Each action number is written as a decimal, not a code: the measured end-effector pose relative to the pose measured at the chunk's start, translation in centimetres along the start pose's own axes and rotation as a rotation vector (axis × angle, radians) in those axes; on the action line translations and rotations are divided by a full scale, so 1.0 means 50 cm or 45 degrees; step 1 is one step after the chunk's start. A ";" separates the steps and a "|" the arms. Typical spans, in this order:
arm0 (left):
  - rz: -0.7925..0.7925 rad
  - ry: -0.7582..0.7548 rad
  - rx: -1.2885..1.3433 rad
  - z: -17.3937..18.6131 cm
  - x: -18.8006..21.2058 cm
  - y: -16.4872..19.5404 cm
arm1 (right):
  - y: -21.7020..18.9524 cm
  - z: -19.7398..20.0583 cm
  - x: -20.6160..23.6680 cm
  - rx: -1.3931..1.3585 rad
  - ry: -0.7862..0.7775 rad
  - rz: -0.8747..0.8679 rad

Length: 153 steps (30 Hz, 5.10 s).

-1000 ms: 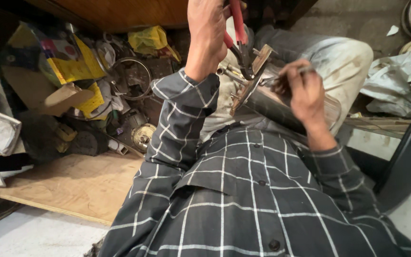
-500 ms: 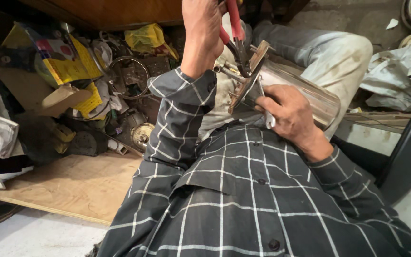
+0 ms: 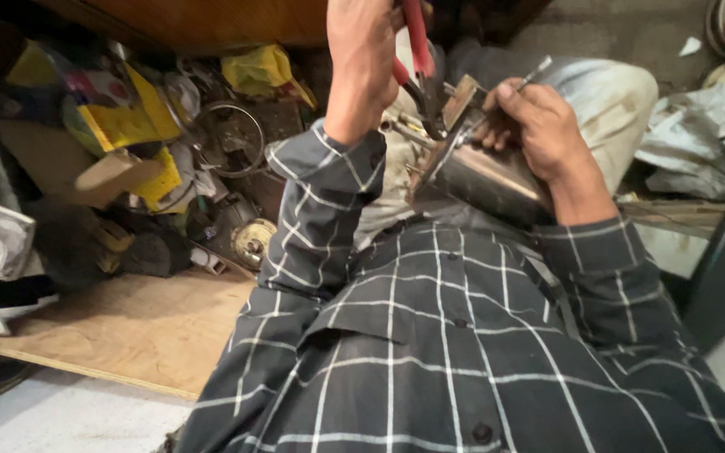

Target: The person sits on the floor and uses pliers and a wrench to adjust and tighten components on a cylindrical metal appliance. They rotate the device, manipulate small parts, and inspect the assembly throughout the clip.

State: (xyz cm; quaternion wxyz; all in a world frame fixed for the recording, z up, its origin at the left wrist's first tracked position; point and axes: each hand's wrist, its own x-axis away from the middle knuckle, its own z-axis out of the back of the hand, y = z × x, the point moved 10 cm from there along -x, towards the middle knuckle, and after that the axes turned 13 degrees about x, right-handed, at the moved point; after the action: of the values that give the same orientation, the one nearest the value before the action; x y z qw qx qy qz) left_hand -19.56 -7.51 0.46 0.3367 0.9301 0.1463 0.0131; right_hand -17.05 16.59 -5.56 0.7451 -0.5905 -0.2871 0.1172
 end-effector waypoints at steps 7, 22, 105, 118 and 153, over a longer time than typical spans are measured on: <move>0.020 0.013 0.007 0.001 0.006 0.011 | -0.022 0.044 0.065 0.366 0.303 0.236; 0.059 -0.004 -0.046 0.004 -0.007 -0.010 | -0.226 -0.182 0.210 1.497 0.301 1.010; -0.171 -0.025 0.354 0.041 -0.006 0.016 | -0.196 -0.159 0.209 1.490 0.311 1.019; -0.277 0.053 0.350 0.044 0.009 0.029 | 0.053 0.058 -0.050 -0.108 0.172 -0.067; -0.104 0.285 0.753 0.222 0.055 0.050 | -0.010 0.018 0.022 -0.154 0.094 0.228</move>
State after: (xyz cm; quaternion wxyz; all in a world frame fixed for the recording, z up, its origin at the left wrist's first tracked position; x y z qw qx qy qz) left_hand -14.90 -15.45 -6.75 0.0337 0.9738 0.2172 0.0586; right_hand -16.78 17.74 -4.64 0.7048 -0.6615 -0.2120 0.1440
